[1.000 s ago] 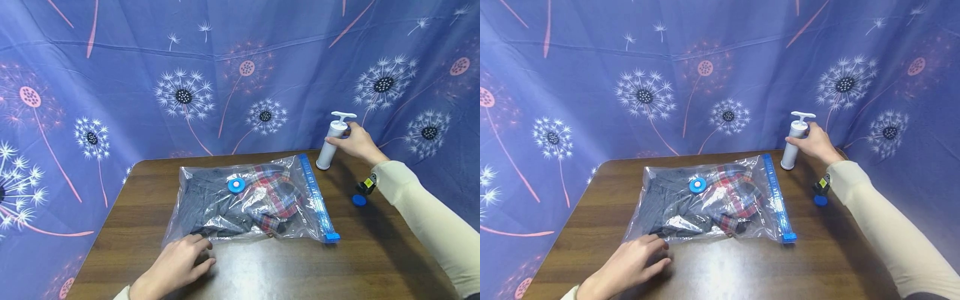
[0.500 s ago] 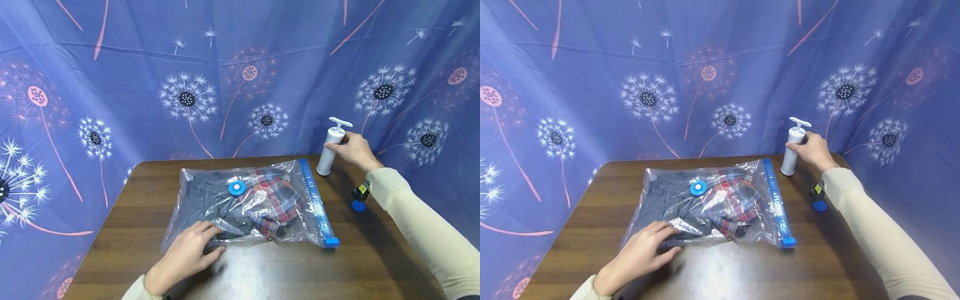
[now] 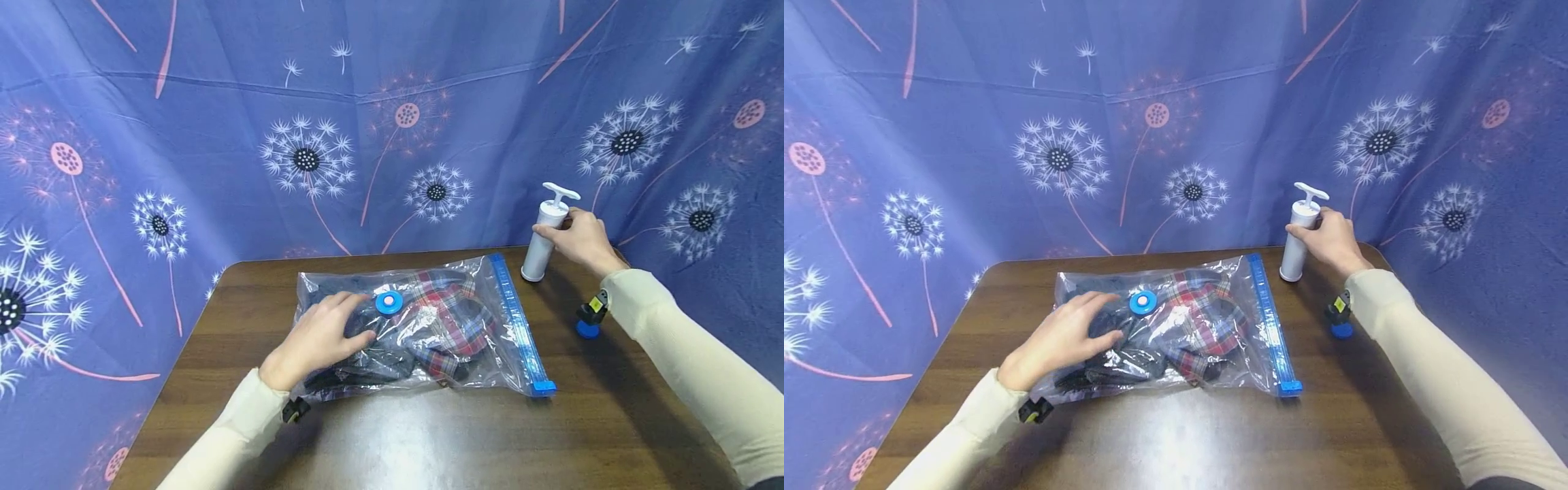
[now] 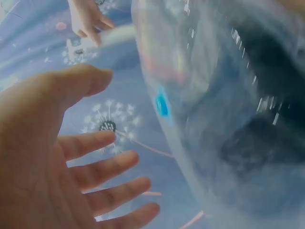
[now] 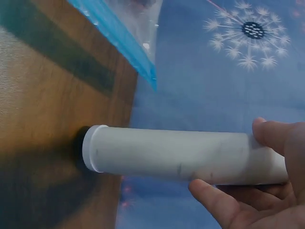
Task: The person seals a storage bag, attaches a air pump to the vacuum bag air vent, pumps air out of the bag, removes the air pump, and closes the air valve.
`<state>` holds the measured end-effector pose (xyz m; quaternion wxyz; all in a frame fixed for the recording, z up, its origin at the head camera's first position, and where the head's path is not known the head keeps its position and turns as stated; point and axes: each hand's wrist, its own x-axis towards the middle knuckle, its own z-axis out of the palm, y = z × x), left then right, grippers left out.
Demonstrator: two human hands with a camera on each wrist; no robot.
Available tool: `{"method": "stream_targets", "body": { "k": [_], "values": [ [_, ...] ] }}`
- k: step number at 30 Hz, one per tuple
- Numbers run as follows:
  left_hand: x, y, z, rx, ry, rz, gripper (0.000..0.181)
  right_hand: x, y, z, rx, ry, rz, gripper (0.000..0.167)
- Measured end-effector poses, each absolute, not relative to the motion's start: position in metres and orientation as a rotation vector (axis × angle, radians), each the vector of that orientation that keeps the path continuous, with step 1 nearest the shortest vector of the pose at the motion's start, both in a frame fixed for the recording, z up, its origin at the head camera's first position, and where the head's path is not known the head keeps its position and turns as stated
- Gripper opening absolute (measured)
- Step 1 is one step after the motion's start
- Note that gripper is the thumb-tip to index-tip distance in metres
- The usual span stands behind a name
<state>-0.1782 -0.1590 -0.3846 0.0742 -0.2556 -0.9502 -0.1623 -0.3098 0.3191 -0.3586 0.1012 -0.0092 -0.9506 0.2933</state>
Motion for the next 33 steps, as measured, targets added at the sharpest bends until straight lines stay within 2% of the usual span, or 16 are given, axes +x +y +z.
{"method": "stream_targets", "body": {
  "k": [4, 11, 20, 28, 33],
  "values": [
    [-0.199, -0.17, -0.379, -0.68, -3.061, -0.484, 0.079, -0.307, 0.318, -0.337, -0.042, -2.733, 0.954, 0.076],
    [-0.226, -0.178, -0.403, -0.449, -3.384, -0.413, 0.104, -0.297, 0.285, -0.291, 0.064, -2.575, 1.164, 0.072],
    [-0.233, -0.172, -0.413, -0.384, -3.467, -0.437, 0.108, -0.284, 0.207, -0.252, 0.326, -2.541, 1.512, 0.066],
    [-0.235, -0.175, -0.412, -0.343, -3.472, -0.384, 0.108, -0.281, 0.134, -0.263, 0.597, -2.592, 1.458, 0.056],
    [-0.235, -0.172, -0.415, -0.371, -3.477, -0.4, 0.108, -0.277, 0.107, -0.283, 0.705, -2.666, 1.309, 0.057]
  ]
}}
